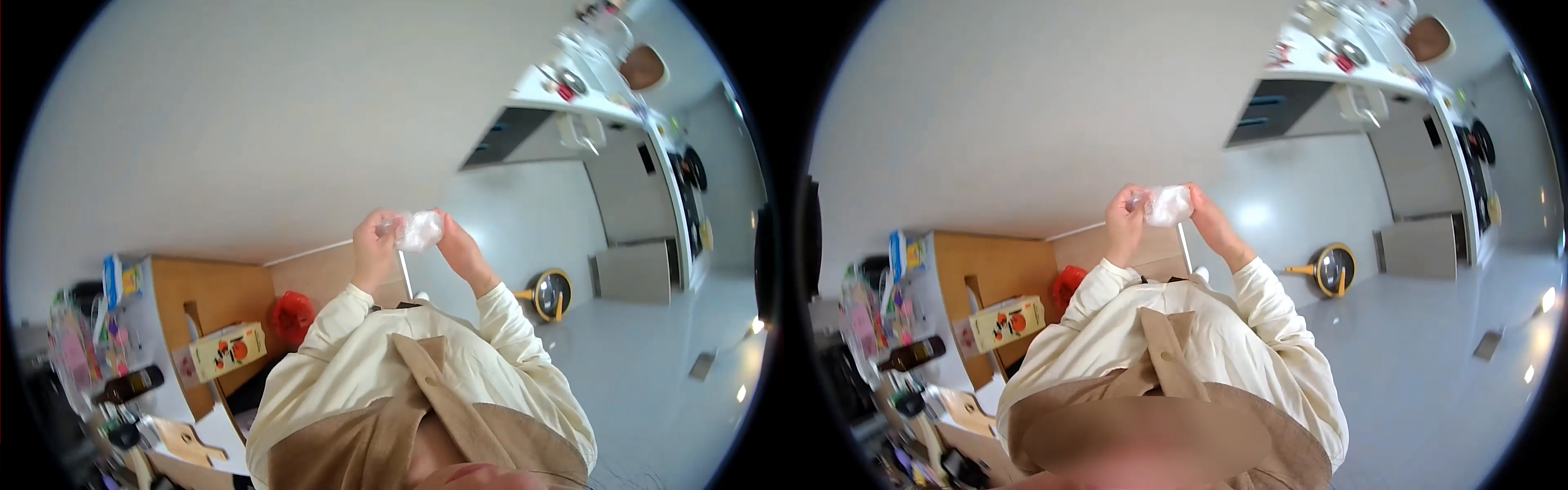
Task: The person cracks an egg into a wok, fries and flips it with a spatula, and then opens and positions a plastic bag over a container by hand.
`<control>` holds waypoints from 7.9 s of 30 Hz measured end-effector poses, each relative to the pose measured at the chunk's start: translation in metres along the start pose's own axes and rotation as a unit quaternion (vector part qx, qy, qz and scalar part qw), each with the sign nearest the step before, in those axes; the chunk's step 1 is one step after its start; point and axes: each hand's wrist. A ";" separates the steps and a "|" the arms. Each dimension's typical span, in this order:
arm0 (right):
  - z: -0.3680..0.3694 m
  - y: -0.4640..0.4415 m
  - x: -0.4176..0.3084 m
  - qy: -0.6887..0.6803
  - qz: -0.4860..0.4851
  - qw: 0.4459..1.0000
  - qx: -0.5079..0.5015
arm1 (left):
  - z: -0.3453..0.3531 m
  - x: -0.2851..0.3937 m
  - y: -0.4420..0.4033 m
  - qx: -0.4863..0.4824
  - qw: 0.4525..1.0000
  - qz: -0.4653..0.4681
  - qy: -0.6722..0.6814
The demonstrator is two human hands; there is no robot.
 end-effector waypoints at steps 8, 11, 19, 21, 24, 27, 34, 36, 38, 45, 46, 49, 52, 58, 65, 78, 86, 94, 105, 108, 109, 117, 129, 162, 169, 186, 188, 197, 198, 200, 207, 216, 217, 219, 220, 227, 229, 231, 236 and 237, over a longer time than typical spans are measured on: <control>-0.084 0.124 -0.063 0.264 -0.142 0.933 0.200 | 0.158 -0.015 -0.004 -0.133 0.991 -0.002 -0.010; -0.115 0.148 -0.062 0.493 -0.242 0.746 0.377 | 0.203 -0.032 0.000 -0.173 0.985 -0.016 0.018; -0.199 0.160 -0.103 0.445 -0.313 0.535 0.647 | 0.311 -0.033 -0.026 -0.226 0.973 0.029 -0.022; -0.228 0.169 -0.119 0.378 -0.299 0.575 0.660 | 0.336 -0.031 -0.047 -0.177 0.983 0.058 -0.011; -0.268 0.171 -0.157 0.076 -0.303 0.718 0.622 | 0.364 -0.046 -0.100 -0.178 0.979 0.103 0.007; -0.306 0.159 -0.188 -0.097 -0.381 0.753 0.528 | 0.392 -0.046 -0.139 -0.240 0.966 0.098 -0.011; -0.360 0.129 -0.233 0.239 -0.366 0.666 0.604 | 0.461 -0.053 -0.221 -0.374 0.882 -0.162 0.235; -0.362 0.126 -0.247 0.458 -0.287 0.626 0.562 | 0.487 -0.047 -0.218 -0.407 0.856 -0.249 0.199; -0.375 0.118 -0.259 0.573 -0.249 0.606 0.493 | 0.523 -0.032 -0.211 -0.423 0.811 -0.356 0.191; -0.497 0.171 -0.278 0.295 -0.036 0.825 0.480 | 0.593 -0.091 -0.312 -0.297 0.773 -0.364 0.427; -0.515 0.186 -0.283 0.230 -0.065 0.853 0.464 | 0.599 -0.099 -0.330 -0.241 0.773 -0.372 0.454; -0.589 0.225 -0.300 0.056 -0.131 0.874 0.464 | 0.637 -0.094 -0.336 -0.156 0.836 -0.303 0.430; -0.632 0.241 -0.341 -0.178 -0.200 0.796 0.543 | 0.677 -0.091 -0.310 -0.180 0.864 -0.295 0.366; -0.708 0.263 -0.395 -0.191 -0.210 0.802 0.526 | 0.747 -0.144 -0.284 -0.035 0.998 0.054 0.012; -0.735 0.212 -0.403 -0.283 -0.105 0.846 0.439 | 0.869 -0.097 -0.194 -0.435 0.898 0.034 -0.058; -0.743 0.232 -0.458 0.252 -0.098 0.864 0.425 | 0.921 -0.042 -0.263 -0.603 0.749 -0.214 0.170; -0.780 0.241 -0.475 -0.073 -0.219 0.773 0.591 | 0.894 -0.088 -0.334 -0.307 0.889 -0.179 0.287; -0.754 0.202 -0.480 0.016 -0.144 0.796 0.588 | 0.924 -0.128 -0.236 -0.531 0.793 -0.287 0.077; -0.711 0.248 -0.513 -0.060 -0.331 0.867 0.367 | 0.928 -0.116 -0.276 -0.339 0.902 -0.231 0.133; -0.744 0.203 -0.463 0.149 -0.220 0.855 0.445 | 0.945 -0.111 -0.248 -0.372 0.880 -0.277 0.106; -0.754 0.191 -0.449 0.199 -0.189 0.843 0.463 | 0.950 -0.095 -0.231 -0.362 0.876 -0.284 0.144; -0.743 0.161 -0.431 0.073 -0.146 0.829 0.535 | 0.919 -0.112 -0.200 -0.350 0.909 -0.223 0.029; -0.785 0.213 -0.437 0.249 0.205 0.943 0.082 | 0.716 -0.093 -0.263 -0.047 0.967 -0.174 0.181; -0.847 -0.128 -0.626 0.463 -0.086 0.829 0.299 | 0.659 -0.092 -0.323 0.097 0.981 -0.170 -0.016; -0.880 -0.376 -0.577 0.594 -0.116 0.754 0.255 | 0.701 -0.080 -0.298 0.207 0.959 -0.173 -0.081; -0.871 -0.448 -0.568 0.605 0.121 0.787 -0.009 | 0.786 -0.062 -0.304 0.281 0.930 -0.237 0.007; -0.886 -0.440 -0.569 0.631 0.033 0.775 0.035 | 0.789 -0.056 -0.315 0.271 0.933 -0.237 -0.003; -0.730 -0.110 -0.579 0.411 -0.099 0.848 -0.320 | 0.825 -0.042 -0.385 0.279 0.913 -0.211 0.207; -0.727 -0.098 -0.565 0.418 -0.066 0.858 -0.290 | 0.830 -0.048 -0.390 0.255 0.921 -0.217 0.201; -0.758 -0.093 -0.522 0.604 -0.113 0.775 -0.149 | 0.838 -0.066 -0.392 0.203 0.934 -0.228 0.186; -0.903 -0.077 -0.531 0.806 -0.022 0.589 0.044 | 0.830 -0.103 -0.382 -0.177 0.933 -0.309 -0.049; -0.893 -0.054 -0.558 0.781 -0.022 0.609 0.136 | 0.793 -0.129 -0.416 0.118 0.865 0.050 -0.485; -0.895 -0.046 -0.544 0.811 -0.029 0.572 0.118 | 0.796 -0.121 -0.413 0.145 0.885 0.016 -0.441; -0.880 -0.038 -0.527 0.808 0.035 0.585 0.050 | 0.805 -0.130 -0.403 0.151 0.936 -0.064 -0.310; -0.859 -0.039 -0.520 0.768 0.109 0.631 0.003 | 0.814 -0.158 -0.396 0.126 0.961 -0.110 -0.222; -0.875 -0.111 -0.446 0.494 0.017 0.858 -0.141 | 0.883 -0.152 -0.383 -0.065 0.991 -0.094 -0.070; -0.893 -0.136 -0.425 0.433 0.050 0.885 -0.165 | 0.883 -0.180 -0.378 -0.099 0.993 -0.058 -0.037; -0.900 -0.161 -0.409 0.426 0.037 0.887 -0.172 | 0.880 -0.183 -0.370 -0.111 0.984 -0.139 -0.015; -0.906 -0.191 -0.377 0.526 0.031 0.841 -0.124 | 0.862 -0.226 -0.334 -0.094 0.987 -0.132 -0.024; -0.908 -0.192 -0.367 0.556 0.029 0.823 -0.110 | 0.857 -0.212 -0.331 -0.103 0.976 -0.193 0.002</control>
Point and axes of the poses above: each hand's wrist, its own y-axis away from the middle knuckle, its own z-axis out of the palm, x = y × z, and after that the axes turned 1 degree about y, right-handed
